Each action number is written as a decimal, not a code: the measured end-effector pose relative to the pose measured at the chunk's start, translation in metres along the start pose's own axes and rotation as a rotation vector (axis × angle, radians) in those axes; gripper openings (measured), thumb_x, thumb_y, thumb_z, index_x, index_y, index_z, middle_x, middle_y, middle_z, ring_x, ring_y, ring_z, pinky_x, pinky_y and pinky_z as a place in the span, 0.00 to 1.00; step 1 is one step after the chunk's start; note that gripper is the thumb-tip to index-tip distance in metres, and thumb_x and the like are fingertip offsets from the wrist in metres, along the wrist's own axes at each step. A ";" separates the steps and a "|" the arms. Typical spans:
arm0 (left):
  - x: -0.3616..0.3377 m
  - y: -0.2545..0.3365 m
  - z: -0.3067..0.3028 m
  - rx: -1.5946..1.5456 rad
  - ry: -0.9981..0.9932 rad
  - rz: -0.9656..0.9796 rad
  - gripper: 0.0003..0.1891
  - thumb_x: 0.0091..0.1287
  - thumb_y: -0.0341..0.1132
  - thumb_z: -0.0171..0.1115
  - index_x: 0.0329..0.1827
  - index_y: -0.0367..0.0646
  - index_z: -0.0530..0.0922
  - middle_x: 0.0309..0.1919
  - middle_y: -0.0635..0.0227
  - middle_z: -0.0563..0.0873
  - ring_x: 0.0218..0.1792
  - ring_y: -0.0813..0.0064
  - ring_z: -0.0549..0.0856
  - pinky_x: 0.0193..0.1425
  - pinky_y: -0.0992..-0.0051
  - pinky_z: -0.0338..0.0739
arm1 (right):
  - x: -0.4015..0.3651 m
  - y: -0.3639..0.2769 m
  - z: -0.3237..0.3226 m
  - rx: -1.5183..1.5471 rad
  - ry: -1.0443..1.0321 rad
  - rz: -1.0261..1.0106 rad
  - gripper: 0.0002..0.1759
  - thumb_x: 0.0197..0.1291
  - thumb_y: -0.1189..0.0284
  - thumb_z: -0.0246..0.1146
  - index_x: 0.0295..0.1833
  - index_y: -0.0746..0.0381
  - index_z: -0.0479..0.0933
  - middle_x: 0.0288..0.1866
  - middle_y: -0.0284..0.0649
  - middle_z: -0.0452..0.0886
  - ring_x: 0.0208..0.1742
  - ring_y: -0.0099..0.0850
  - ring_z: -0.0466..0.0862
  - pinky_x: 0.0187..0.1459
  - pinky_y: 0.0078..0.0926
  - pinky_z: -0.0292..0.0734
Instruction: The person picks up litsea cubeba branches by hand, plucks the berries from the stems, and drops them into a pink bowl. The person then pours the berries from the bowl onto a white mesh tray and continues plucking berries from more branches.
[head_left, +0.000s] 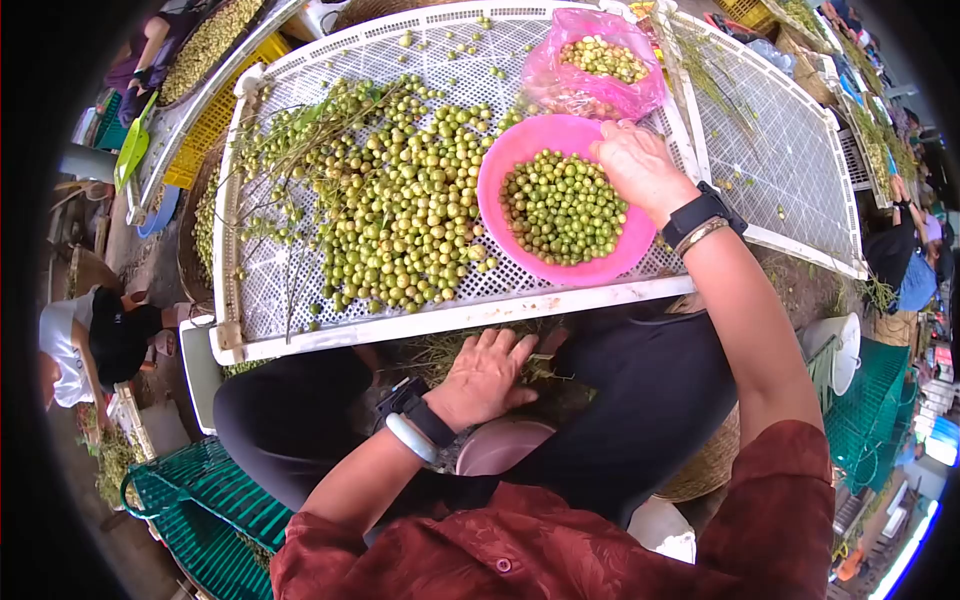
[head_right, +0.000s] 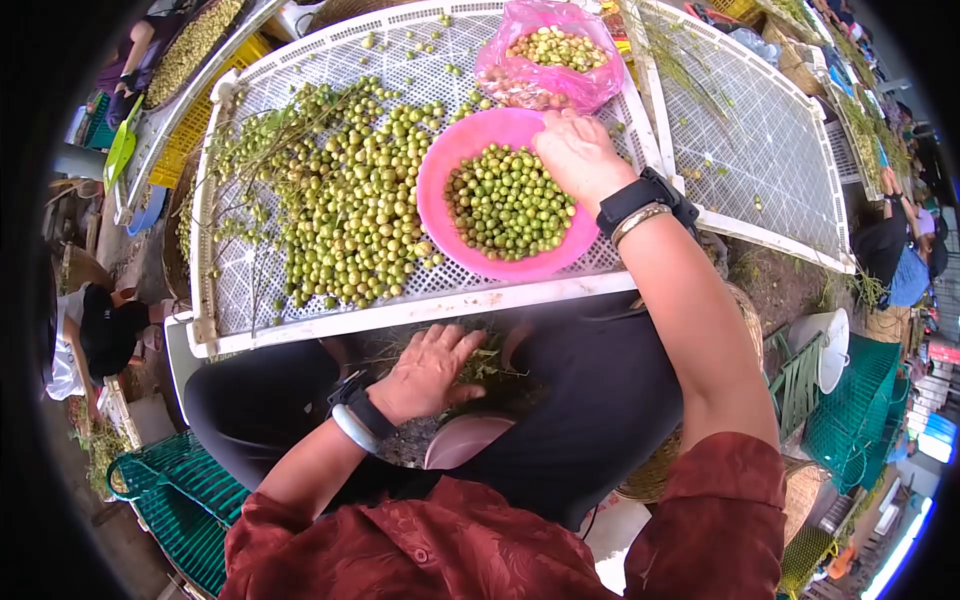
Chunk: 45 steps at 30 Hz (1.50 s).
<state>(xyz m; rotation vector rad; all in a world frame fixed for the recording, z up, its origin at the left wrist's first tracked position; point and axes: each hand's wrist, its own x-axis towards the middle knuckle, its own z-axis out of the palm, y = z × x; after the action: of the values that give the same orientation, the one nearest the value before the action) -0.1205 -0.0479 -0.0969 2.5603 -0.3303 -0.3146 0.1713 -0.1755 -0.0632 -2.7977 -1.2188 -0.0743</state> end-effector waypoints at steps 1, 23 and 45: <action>-0.001 -0.002 0.004 0.083 0.043 0.036 0.29 0.60 0.48 0.65 0.57 0.37 0.71 0.54 0.53 0.76 0.54 0.51 0.77 0.57 0.60 0.72 | -0.002 0.002 0.012 0.028 0.140 -0.007 0.14 0.60 0.69 0.56 0.43 0.68 0.79 0.49 0.53 0.80 0.55 0.49 0.78 0.59 0.40 0.70; 0.207 -0.045 -0.086 0.228 0.132 -0.371 0.11 0.55 0.32 0.55 0.32 0.36 0.84 0.31 0.48 0.86 0.38 0.54 0.86 0.44 0.61 0.80 | -0.008 0.032 -0.064 0.854 -0.052 0.206 0.09 0.59 0.72 0.63 0.44 0.63 0.78 0.32 0.33 0.82 0.33 0.19 0.80 0.35 0.18 0.74; 0.140 -0.028 -0.065 0.065 0.292 -0.036 0.03 0.54 0.27 0.55 0.24 0.41 0.76 0.26 0.58 0.80 0.29 0.57 0.83 0.33 0.61 0.77 | -0.020 0.000 0.005 0.569 -0.378 -0.357 0.11 0.47 0.83 0.59 0.39 0.66 0.75 0.40 0.46 0.75 0.46 0.45 0.78 0.49 0.38 0.73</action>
<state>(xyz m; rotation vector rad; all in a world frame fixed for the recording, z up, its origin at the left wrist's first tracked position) 0.0349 -0.0346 -0.0799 2.6306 -0.1881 0.0601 0.1574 -0.1898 -0.0698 -2.1355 -1.5072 0.6897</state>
